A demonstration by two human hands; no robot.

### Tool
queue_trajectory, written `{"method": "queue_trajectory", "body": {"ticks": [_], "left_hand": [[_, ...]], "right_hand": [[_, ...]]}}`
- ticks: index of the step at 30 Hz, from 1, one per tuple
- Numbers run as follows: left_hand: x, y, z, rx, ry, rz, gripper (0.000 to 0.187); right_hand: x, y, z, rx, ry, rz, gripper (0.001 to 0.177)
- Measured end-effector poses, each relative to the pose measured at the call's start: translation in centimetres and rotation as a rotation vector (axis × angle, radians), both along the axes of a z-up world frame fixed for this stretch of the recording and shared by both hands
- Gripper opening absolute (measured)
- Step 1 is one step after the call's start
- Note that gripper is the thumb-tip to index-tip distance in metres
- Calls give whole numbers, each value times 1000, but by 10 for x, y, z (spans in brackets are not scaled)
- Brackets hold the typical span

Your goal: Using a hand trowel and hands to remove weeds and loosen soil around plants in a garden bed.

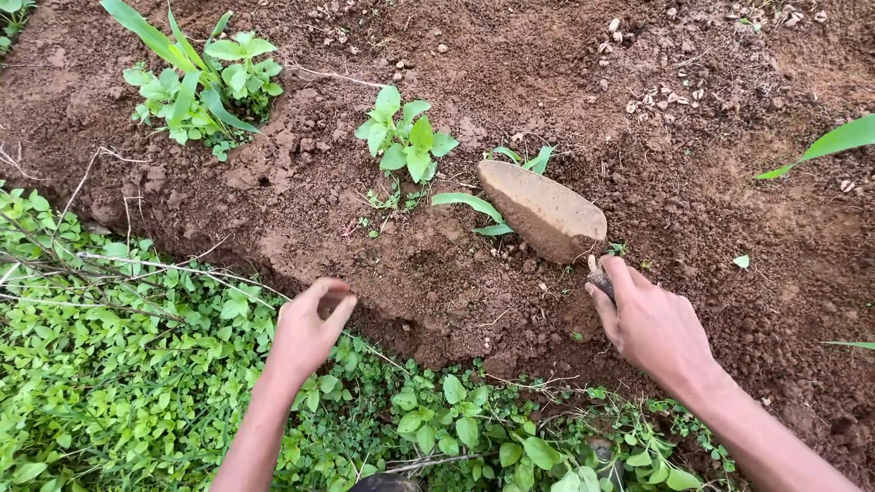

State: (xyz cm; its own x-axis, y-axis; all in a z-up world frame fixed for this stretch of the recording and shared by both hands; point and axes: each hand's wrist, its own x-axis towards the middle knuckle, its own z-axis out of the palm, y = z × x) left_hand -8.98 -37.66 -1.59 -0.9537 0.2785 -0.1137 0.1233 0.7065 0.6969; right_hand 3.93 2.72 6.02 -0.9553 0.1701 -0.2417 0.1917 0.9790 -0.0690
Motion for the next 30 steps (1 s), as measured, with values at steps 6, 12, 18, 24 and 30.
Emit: {"method": "queue_trajectory", "body": {"ticks": [6, 12, 18, 24, 30], "left_hand": [[-44, 105, 20, -309, 420, -2, 66], [-77, 127, -28, -62, 506, 218, 25], [-73, 112, -46, 240, 701, 155, 10], [-91, 97, -57, 358, 647, 246, 32], [-88, 165, 67, -96, 190, 194, 103]], "right_hand": [[5, 4, -11, -16, 46, -18, 38], [9, 7, -15, -89, 84, -42, 36], [10, 9, -17, -166, 126, -66, 37], [14, 16, -26, -232, 147, -72, 38], [12, 22, -30, -310, 140, -100, 38]]}}
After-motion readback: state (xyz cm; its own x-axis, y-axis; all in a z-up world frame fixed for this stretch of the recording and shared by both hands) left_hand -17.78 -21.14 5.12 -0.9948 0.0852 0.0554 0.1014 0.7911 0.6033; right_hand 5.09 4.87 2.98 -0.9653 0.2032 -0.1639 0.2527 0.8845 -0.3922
